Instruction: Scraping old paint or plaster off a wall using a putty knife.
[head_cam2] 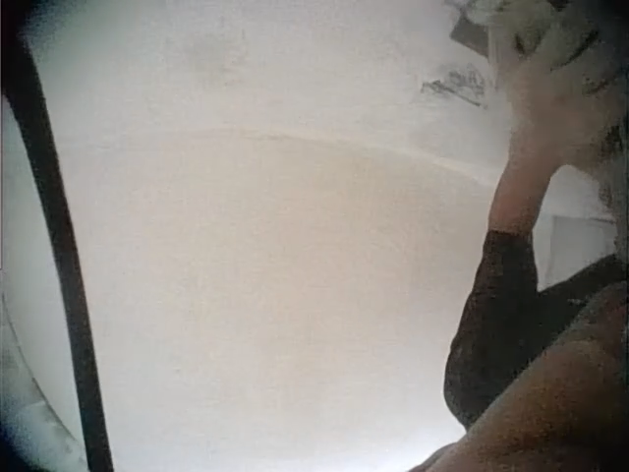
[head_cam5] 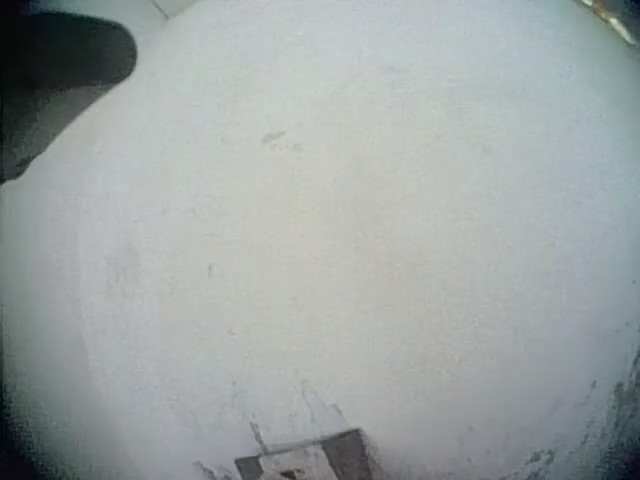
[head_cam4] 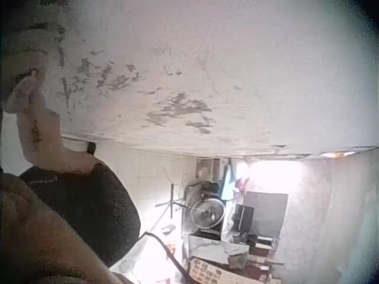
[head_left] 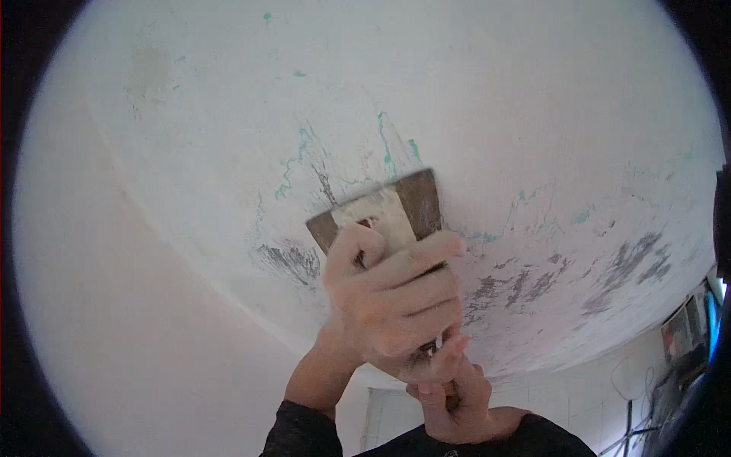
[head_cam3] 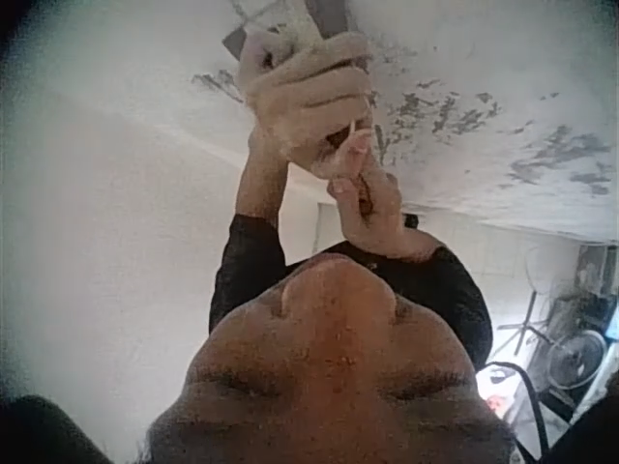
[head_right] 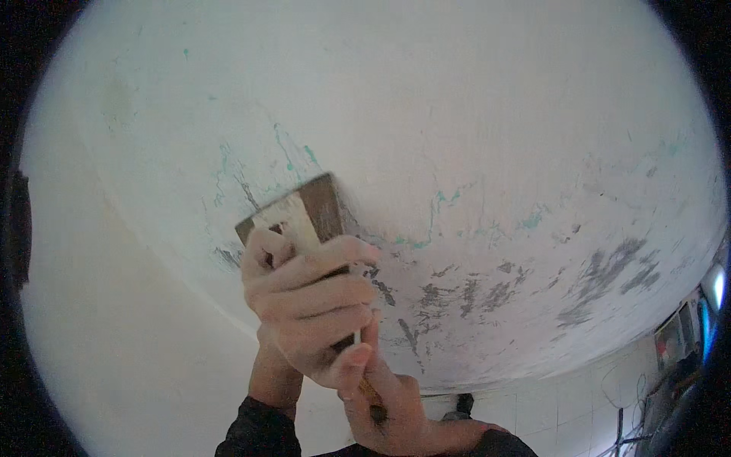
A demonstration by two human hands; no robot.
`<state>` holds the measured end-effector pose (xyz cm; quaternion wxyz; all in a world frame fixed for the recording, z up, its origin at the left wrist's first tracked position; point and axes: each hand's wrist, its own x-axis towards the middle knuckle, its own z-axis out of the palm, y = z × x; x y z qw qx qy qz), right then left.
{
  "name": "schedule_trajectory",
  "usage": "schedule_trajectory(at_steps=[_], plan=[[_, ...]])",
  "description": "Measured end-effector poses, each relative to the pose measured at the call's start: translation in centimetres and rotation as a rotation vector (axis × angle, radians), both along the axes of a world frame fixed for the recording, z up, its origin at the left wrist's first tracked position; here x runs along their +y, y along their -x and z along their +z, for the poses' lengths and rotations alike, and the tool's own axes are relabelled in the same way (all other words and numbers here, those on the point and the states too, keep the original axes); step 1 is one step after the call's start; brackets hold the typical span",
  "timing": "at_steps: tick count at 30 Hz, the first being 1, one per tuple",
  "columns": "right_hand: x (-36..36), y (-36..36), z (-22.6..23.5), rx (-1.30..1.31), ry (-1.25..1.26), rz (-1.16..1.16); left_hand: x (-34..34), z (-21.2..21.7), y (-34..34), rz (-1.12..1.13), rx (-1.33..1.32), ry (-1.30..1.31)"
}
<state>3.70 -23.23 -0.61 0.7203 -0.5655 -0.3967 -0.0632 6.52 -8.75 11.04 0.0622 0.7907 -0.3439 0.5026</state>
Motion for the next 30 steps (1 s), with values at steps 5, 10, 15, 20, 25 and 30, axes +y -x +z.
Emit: schedule_trajectory(at_steps=[5, 10, 15, 20, 25, 30], plan=[[-0.6, -0.2, 0.7, -0.001, 0.053, -0.011, -0.2, 0.5, 0.0, 0.066, 0.029, 0.032], [-0.7, 0.2, 0.4, 0.019, 0.094, -0.003, -0.5, -0.1, 0.3, 0.062, 0.004, -0.014], [-0.1, 0.1, -0.3, 0.096, -0.044, 0.134, -0.3, -0.4, 0.3, 0.048, -0.013, 0.026], [0.2, 0.3, -0.1, 0.0, 0.101, 0.019, -0.2, 0.2, 0.8, 0.09, 0.045, -0.044], [0.0, -0.1, 0.3, 0.125, -0.078, 0.219, -0.3, 0.5, 0.9, 0.133, 0.0, -0.079], [0.0, -0.4, 0.7, 0.105, -0.131, 0.266, -0.6, 0.8, 0.8, 0.153, -0.009, -0.053]])
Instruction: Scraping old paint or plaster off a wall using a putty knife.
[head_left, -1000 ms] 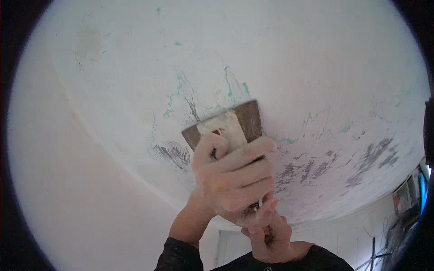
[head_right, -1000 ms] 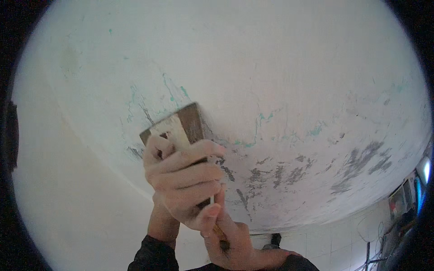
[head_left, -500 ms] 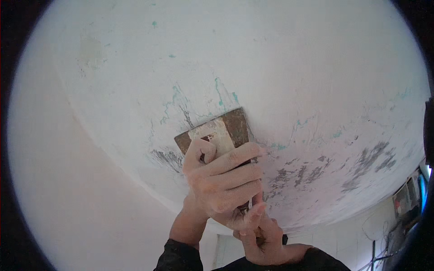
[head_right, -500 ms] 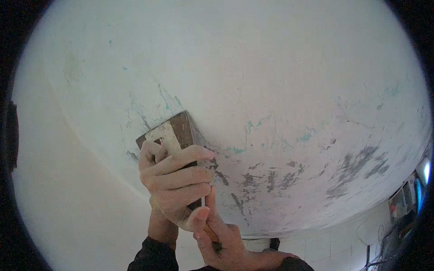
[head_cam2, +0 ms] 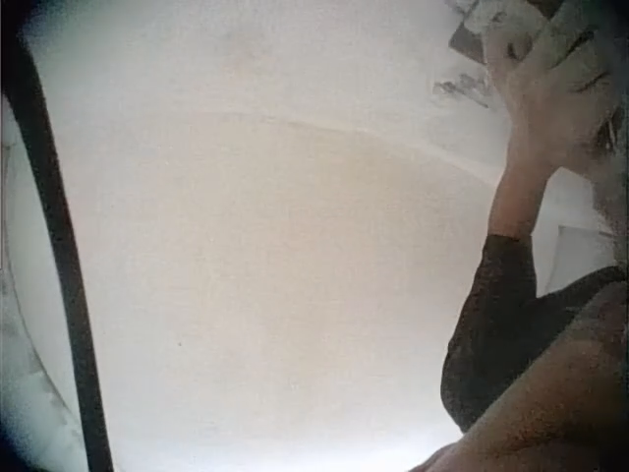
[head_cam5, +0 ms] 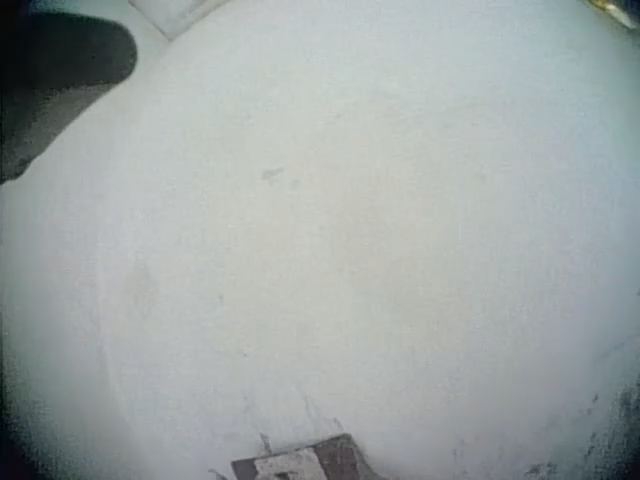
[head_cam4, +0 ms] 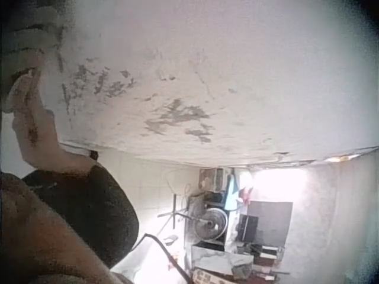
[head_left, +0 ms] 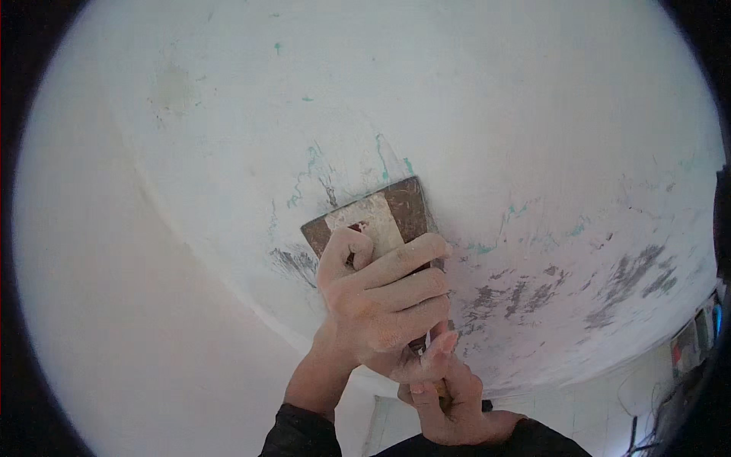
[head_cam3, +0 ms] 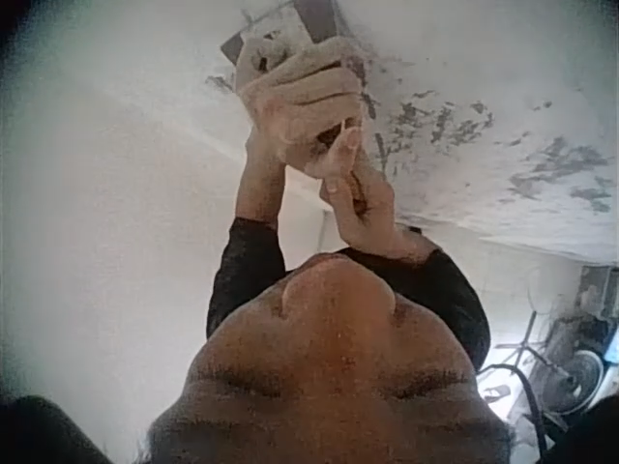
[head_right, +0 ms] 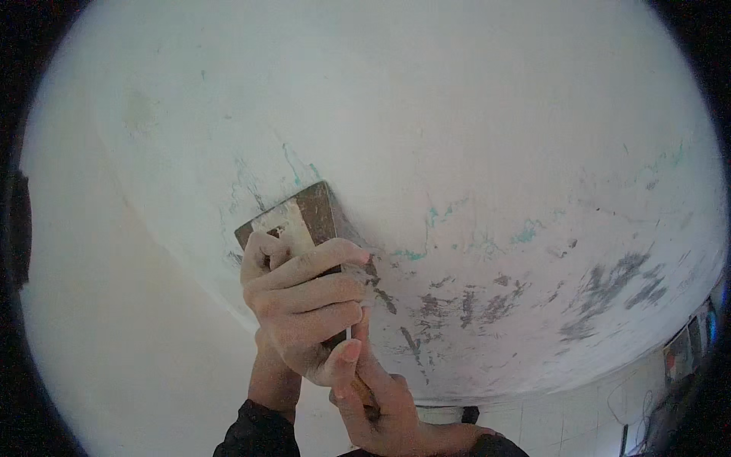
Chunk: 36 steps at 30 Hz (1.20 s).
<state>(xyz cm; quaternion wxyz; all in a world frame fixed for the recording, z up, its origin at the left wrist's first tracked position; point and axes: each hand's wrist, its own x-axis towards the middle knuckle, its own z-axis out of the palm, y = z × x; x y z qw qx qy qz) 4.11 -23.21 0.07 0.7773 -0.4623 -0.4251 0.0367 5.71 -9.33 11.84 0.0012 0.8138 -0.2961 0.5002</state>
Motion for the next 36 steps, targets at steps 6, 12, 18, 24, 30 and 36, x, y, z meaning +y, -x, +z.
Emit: schedule_trajectory(at_steps=[6, 12, 18, 24, 30, 36], plan=[[-0.8, 0.2, 1.1, 0.051, 0.085, 0.015, -0.1, 0.5, 0.0, -0.02, -0.007, 0.01], [-0.6, -0.1, 1.4, 0.078, 0.021, 0.078, -0.1, 0.5, 0.0, 0.003, -0.025, 0.004], [-1.5, -0.3, 1.8, 0.092, 0.074, 0.121, -0.2, 0.6, -0.1, 0.01, -0.034, 0.015], [-2.0, -0.8, 2.7, 0.085, 0.133, 0.095, -0.5, 0.8, -0.6, 0.001, -0.093, 0.051], [-1.2, -0.6, 3.0, 0.127, 0.081, 0.136, -0.3, 1.3, -0.6, -0.03, -0.079, 0.062], [-1.2, -0.7, 3.3, 0.073, 0.092, 0.122, -0.1, 1.3, -0.7, -0.038, -0.098, 0.038]])
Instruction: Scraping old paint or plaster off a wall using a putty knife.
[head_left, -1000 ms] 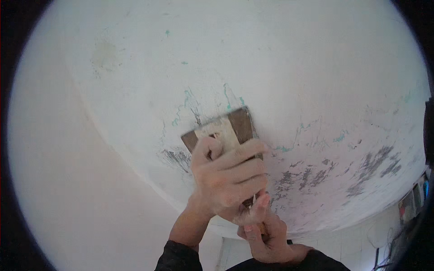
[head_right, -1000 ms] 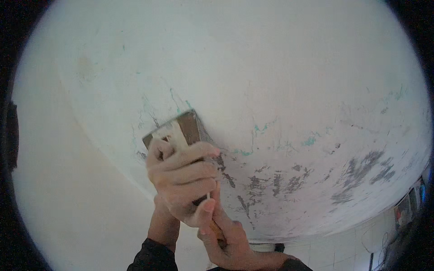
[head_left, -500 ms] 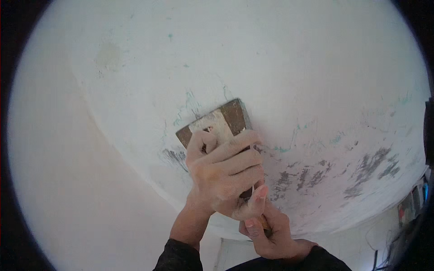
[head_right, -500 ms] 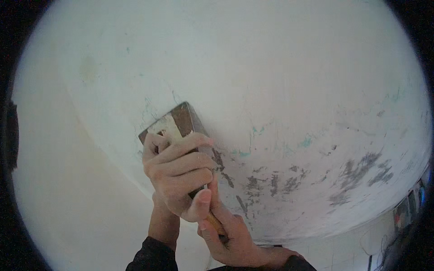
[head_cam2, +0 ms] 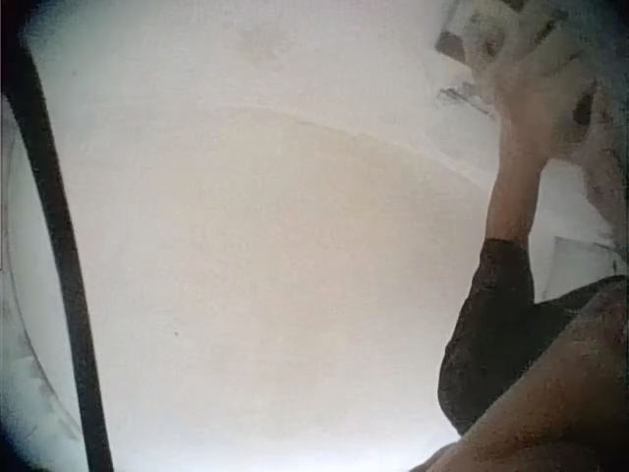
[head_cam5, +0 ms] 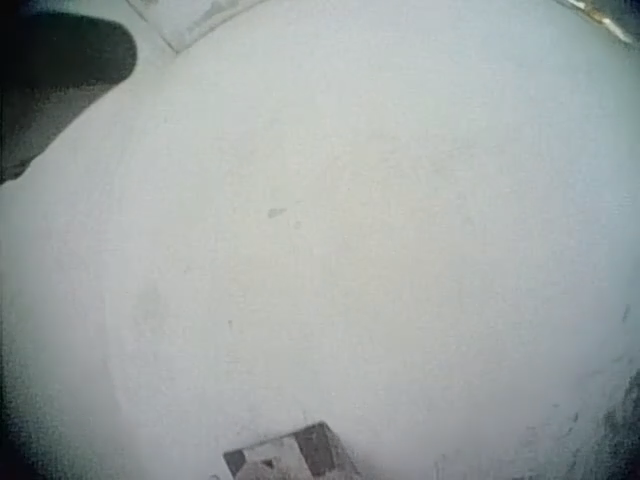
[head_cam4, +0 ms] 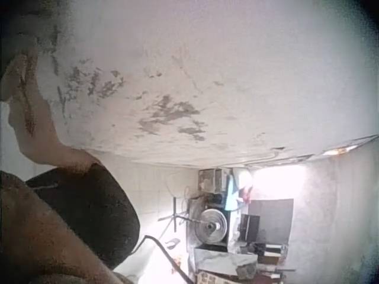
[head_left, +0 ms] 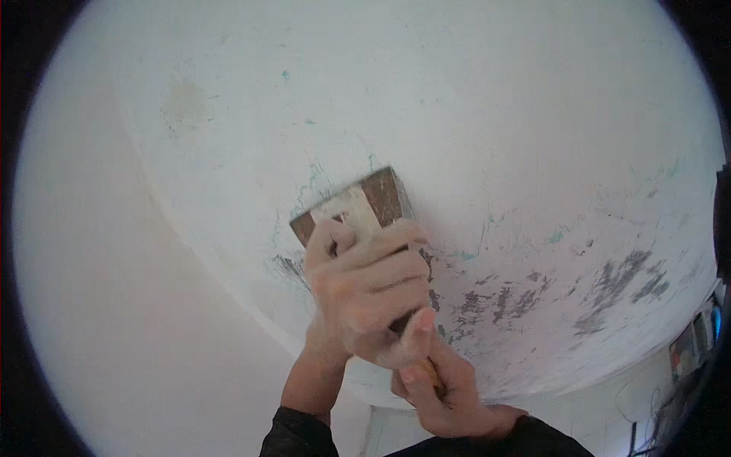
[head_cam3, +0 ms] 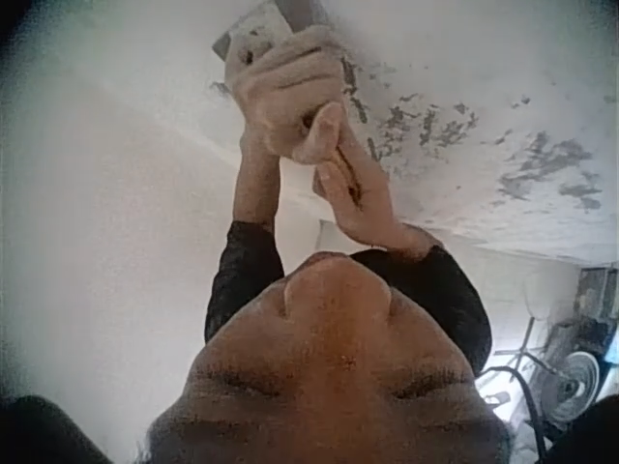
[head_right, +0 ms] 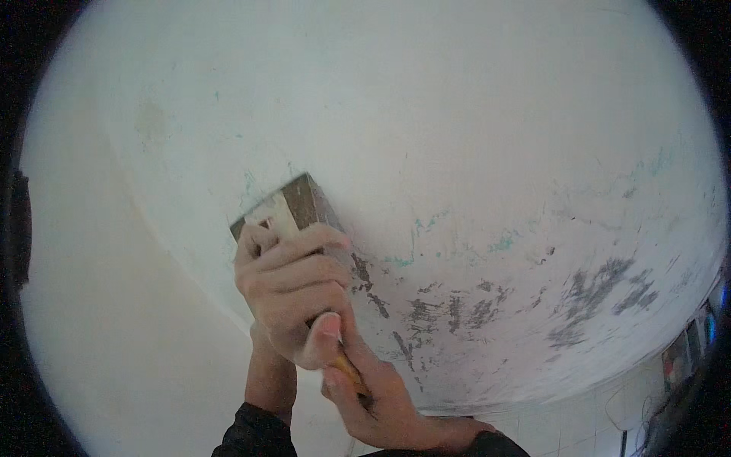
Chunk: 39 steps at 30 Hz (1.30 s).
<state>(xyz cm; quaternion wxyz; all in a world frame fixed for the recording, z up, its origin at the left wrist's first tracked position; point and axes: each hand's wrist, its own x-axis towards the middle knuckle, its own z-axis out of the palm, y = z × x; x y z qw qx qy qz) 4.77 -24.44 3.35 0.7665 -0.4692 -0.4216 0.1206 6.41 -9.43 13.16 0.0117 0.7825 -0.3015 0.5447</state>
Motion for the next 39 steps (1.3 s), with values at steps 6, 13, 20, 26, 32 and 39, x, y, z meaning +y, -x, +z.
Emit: schedule_trajectory(at_steps=[6, 13, 20, 26, 32, 39], plan=[[-0.7, -0.1, 0.8, 0.022, 0.04, 0.021, -0.3, -0.5, -0.4, -0.039, -0.065, 0.068], [-1.2, -0.1, 1.5, 0.044, 0.091, 0.088, -0.6, -0.4, -0.5, -0.074, -0.06, 0.122], [-0.9, -0.2, 1.0, 0.014, -0.021, 0.081, 0.0, 0.1, -0.4, -0.042, -0.083, 0.031], [-2.4, 0.8, -1.3, 0.081, 0.079, 0.013, -1.5, -3.1, 0.4, -0.003, 0.027, 0.115], [-2.8, 1.0, -3.2, 0.144, 0.134, 0.019, -1.9, -4.9, 0.8, -0.027, 0.094, 0.087], [-2.0, 1.5, -2.8, 0.168, 0.083, 0.054, -1.4, -4.2, 0.8, 0.002, 0.131, -0.025]])
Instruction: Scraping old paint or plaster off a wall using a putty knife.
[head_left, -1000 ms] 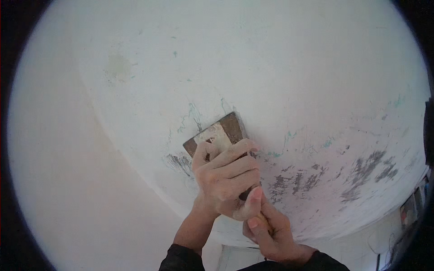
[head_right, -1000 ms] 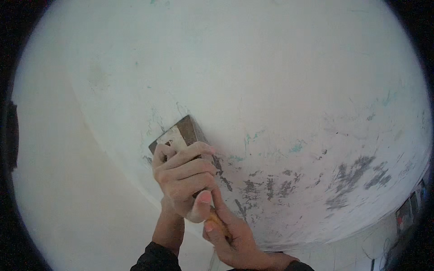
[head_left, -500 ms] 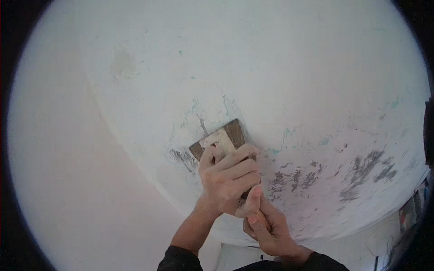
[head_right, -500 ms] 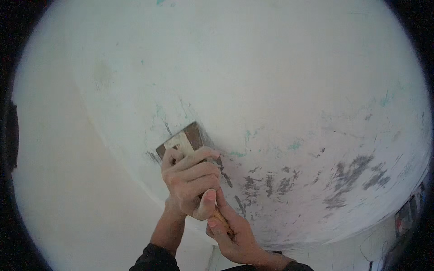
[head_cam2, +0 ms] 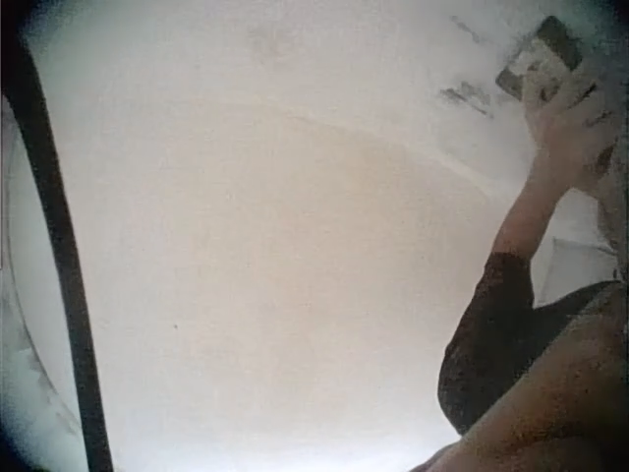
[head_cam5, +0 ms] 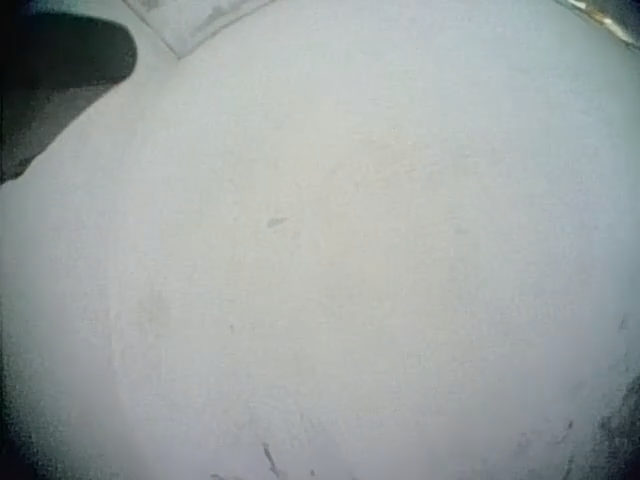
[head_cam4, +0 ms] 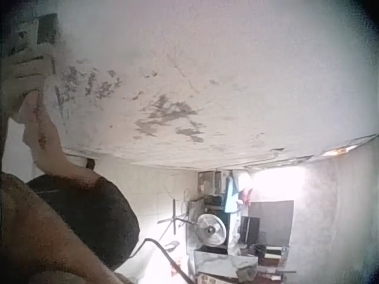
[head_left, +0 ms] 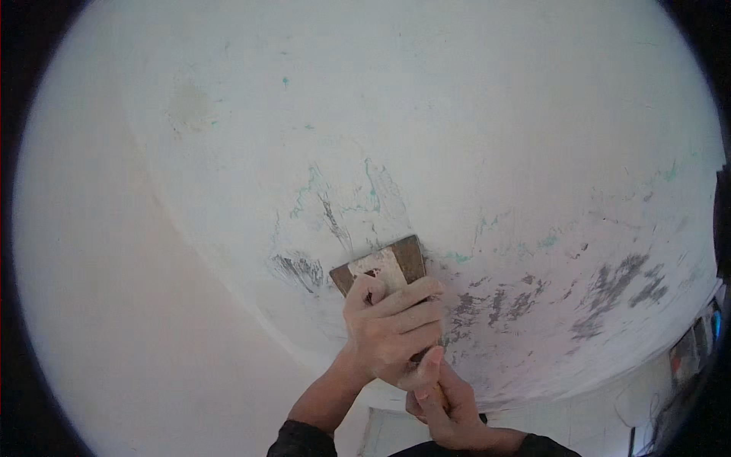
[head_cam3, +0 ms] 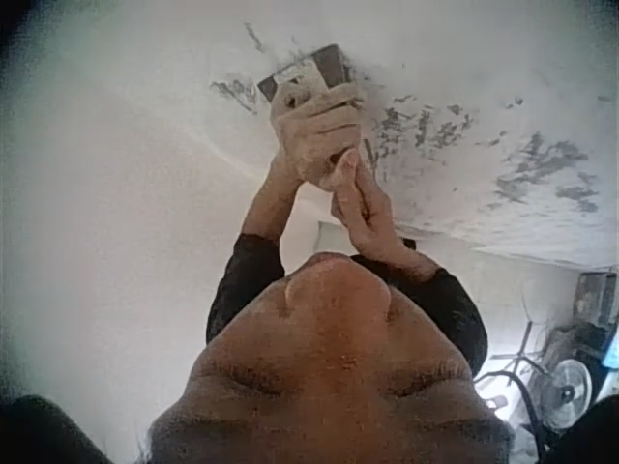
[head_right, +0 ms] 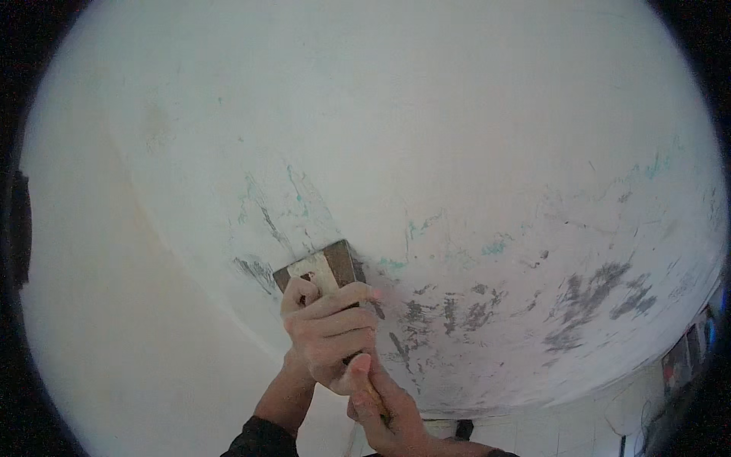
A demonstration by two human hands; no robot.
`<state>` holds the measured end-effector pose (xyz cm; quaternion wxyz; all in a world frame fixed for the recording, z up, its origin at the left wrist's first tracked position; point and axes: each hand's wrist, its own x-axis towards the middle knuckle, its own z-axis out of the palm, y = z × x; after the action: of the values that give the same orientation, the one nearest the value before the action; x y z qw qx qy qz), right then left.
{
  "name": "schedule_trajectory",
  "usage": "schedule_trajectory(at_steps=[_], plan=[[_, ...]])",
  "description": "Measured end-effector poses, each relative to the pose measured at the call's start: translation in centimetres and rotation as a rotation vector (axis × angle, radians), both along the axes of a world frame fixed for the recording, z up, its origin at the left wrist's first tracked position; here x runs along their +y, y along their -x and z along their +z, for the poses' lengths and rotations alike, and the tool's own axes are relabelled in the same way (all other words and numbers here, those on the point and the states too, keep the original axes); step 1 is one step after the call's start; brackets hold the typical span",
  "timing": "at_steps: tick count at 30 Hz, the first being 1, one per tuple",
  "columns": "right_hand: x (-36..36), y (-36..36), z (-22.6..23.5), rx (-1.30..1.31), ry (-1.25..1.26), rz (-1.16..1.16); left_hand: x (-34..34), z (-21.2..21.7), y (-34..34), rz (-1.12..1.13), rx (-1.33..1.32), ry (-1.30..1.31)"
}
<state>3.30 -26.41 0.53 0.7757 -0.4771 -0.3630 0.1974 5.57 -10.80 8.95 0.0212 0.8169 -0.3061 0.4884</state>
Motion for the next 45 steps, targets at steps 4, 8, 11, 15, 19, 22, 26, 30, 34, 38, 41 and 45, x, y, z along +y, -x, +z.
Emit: schedule_trajectory(at_steps=[4, 8, 11, 15, 19, 22, 26, 30, 34, 38, 41, 45], plan=[[0.9, 0.0, -0.5, -0.037, -0.013, -0.019, 0.5, 0.5, -0.3, -0.047, -0.037, 0.102], [1.8, 0.0, -1.0, -0.03, -0.058, 0.024, 0.9, 0.5, -0.6, -0.029, -0.086, 0.091], [2.5, 0.6, -1.2, -0.031, -0.068, -0.032, 1.4, 0.4, -0.5, -0.074, -0.042, 0.043], [3.5, 1.0, -1.4, 0.038, -0.092, -0.045, 1.8, 0.4, -0.3, -0.087, -0.004, -0.001], [3.6, 0.7, -1.4, 0.006, -0.118, -0.049, 1.9, 0.8, -0.5, -0.091, 0.018, -0.014], [2.7, 0.7, -1.2, 0.004, -0.025, -0.062, 1.6, 0.7, -0.6, -0.072, 0.04, -0.085], [1.8, 0.6, -0.6, 0.021, -0.059, -0.033, 0.8, 0.0, -0.6, -0.077, 0.019, 0.09], [1.6, -0.2, 0.0, -0.042, -0.034, -0.041, 0.2, 0.0, -1.0, -0.075, -0.081, 0.138], [1.2, -1.5, -0.9, -0.056, -0.019, 0.005, 0.8, 0.6, -1.7, -0.049, -0.119, 0.091], [-0.7, -1.6, -5.3, -0.191, 0.079, -0.211, -0.6, -1.5, -0.6, -0.007, 0.042, -0.054], [-2.9, -1.5, -10.5, -0.507, 0.159, -0.519, -1.2, -2.8, 0.9, 0.035, 0.133, 0.001], [-5.5, -0.3, -15.7, -0.338, 0.151, -0.608, 1.3, -0.4, -1.2, 0.177, -0.342, 0.389]])
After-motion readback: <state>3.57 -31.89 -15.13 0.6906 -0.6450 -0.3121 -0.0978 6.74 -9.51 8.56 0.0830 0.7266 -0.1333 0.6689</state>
